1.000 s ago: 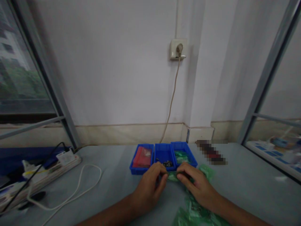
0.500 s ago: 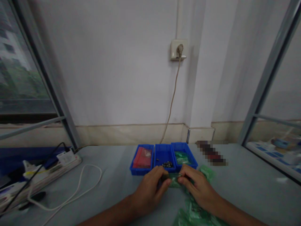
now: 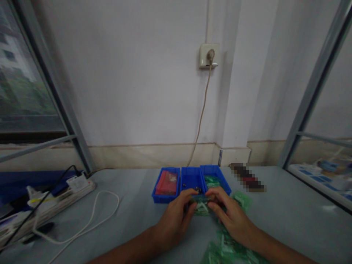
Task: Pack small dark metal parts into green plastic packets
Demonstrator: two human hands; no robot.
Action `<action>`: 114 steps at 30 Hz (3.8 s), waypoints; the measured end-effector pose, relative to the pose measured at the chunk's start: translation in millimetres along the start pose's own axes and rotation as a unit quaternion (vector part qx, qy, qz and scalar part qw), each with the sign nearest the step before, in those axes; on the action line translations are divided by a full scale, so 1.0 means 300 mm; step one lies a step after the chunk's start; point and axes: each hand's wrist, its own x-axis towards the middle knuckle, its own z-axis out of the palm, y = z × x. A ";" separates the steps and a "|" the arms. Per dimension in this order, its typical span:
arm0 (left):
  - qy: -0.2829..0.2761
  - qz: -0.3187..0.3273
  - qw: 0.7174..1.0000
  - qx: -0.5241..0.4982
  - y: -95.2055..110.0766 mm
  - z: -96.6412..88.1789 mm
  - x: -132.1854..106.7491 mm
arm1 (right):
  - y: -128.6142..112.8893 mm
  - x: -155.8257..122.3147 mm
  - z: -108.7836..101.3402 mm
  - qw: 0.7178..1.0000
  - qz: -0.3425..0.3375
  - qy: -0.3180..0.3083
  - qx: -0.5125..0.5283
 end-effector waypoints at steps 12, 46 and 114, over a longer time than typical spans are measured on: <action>-0.038 0.103 0.994 0.008 0.020 -0.021 0.018 | -0.024 0.005 -0.003 1.000 -0.023 0.017 -0.001; -0.069 0.076 0.995 0.015 0.034 -0.036 0.025 | -0.018 0.015 -0.017 0.997 -0.082 0.006 -0.012; -0.041 0.102 0.993 0.036 0.031 -0.022 0.025 | -0.006 0.002 0.000 0.999 -0.022 0.042 -0.025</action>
